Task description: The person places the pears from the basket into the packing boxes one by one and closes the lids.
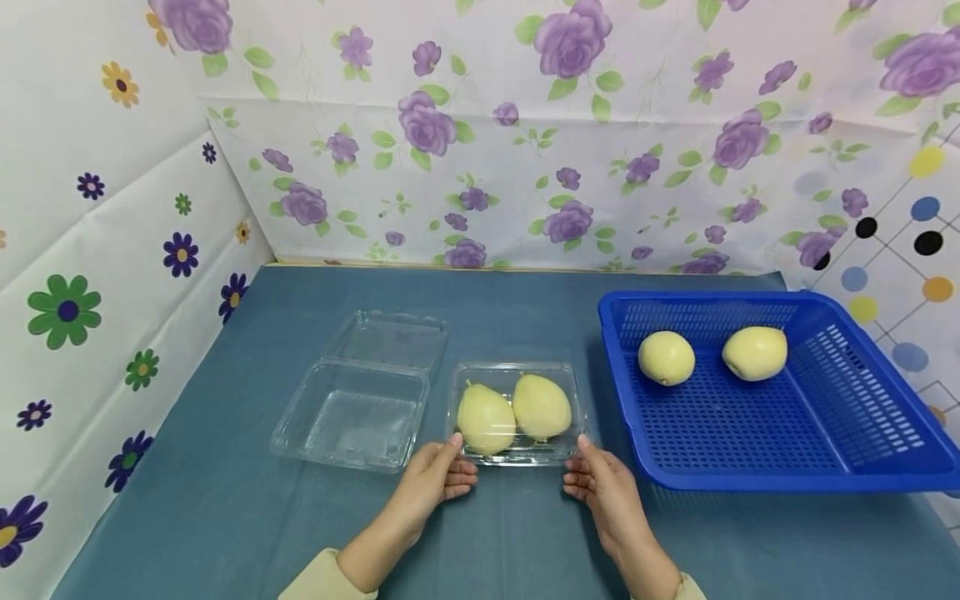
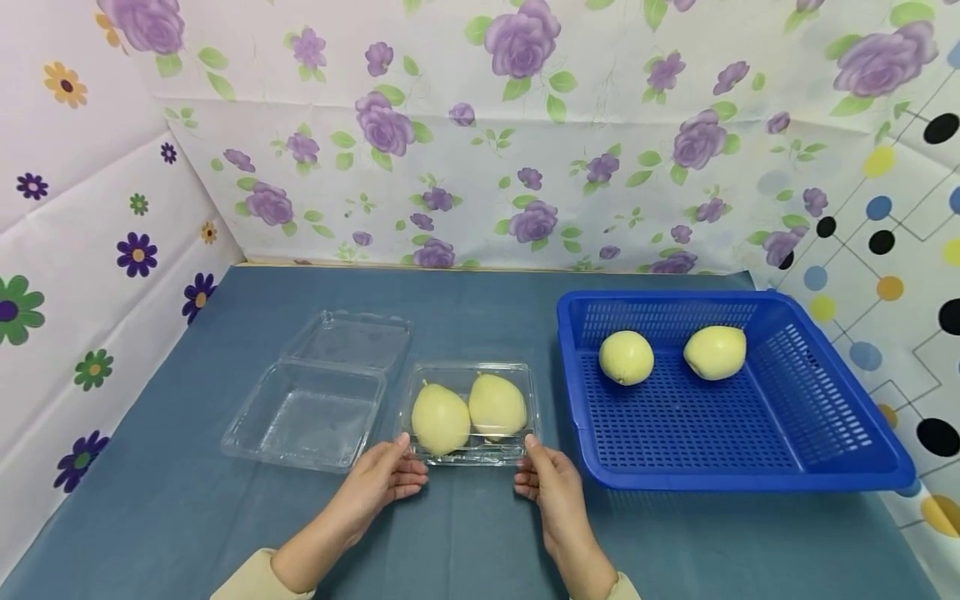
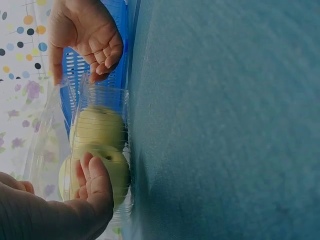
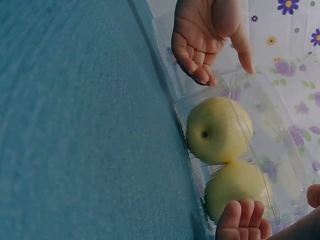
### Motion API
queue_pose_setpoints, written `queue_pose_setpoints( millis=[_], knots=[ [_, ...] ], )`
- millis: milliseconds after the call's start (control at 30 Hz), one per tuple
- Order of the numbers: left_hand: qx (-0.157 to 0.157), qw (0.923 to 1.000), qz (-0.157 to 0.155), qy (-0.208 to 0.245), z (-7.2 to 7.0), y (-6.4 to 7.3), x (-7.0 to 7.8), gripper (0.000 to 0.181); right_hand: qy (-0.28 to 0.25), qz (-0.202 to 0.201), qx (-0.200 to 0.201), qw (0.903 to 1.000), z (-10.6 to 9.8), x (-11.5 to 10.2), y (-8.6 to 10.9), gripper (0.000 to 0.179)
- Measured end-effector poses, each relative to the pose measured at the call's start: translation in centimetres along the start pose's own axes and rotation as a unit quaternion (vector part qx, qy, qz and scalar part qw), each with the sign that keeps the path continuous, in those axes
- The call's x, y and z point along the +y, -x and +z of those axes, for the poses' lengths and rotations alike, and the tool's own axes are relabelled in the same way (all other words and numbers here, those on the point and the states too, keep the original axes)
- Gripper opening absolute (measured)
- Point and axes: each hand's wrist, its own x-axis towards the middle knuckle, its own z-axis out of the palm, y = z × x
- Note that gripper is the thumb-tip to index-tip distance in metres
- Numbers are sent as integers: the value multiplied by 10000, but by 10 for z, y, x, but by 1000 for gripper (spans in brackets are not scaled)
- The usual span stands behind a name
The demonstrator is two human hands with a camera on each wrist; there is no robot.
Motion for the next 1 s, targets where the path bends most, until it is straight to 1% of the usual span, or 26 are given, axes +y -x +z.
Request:
queue_pose_setpoints(
  millis=[100,233,433,500,700,833,1000],
  knots=[
    [76,10000,-18,-42,0,0,-1,45,-58,13,15,10000,0,1,-1,40],
    [63,10000,-41,-7,-1,0,-1,40,-100,-3,24,9999,0,2,-2,32],
    [-92,9989,-311,332,-2,0,-2,35,-128,-53,8,9999,0,4,-4,25],
    [-113,9985,-379,372,-2,0,-3,34,-137,-76,-3,9999,-1,4,-5,24],
    [-130,9987,-403,300,-4,-2,-5,37,-102,-143,-33,9998,-2,5,-6,21],
    [-136,9990,-346,253,-4,-4,-4,39,-61,-197,3,9998,-2,6,-8,20],
    [-132,9992,-281,259,-4,-5,-4,37,-12,-291,9,9996,-3,6,-10,18]
  ],
)
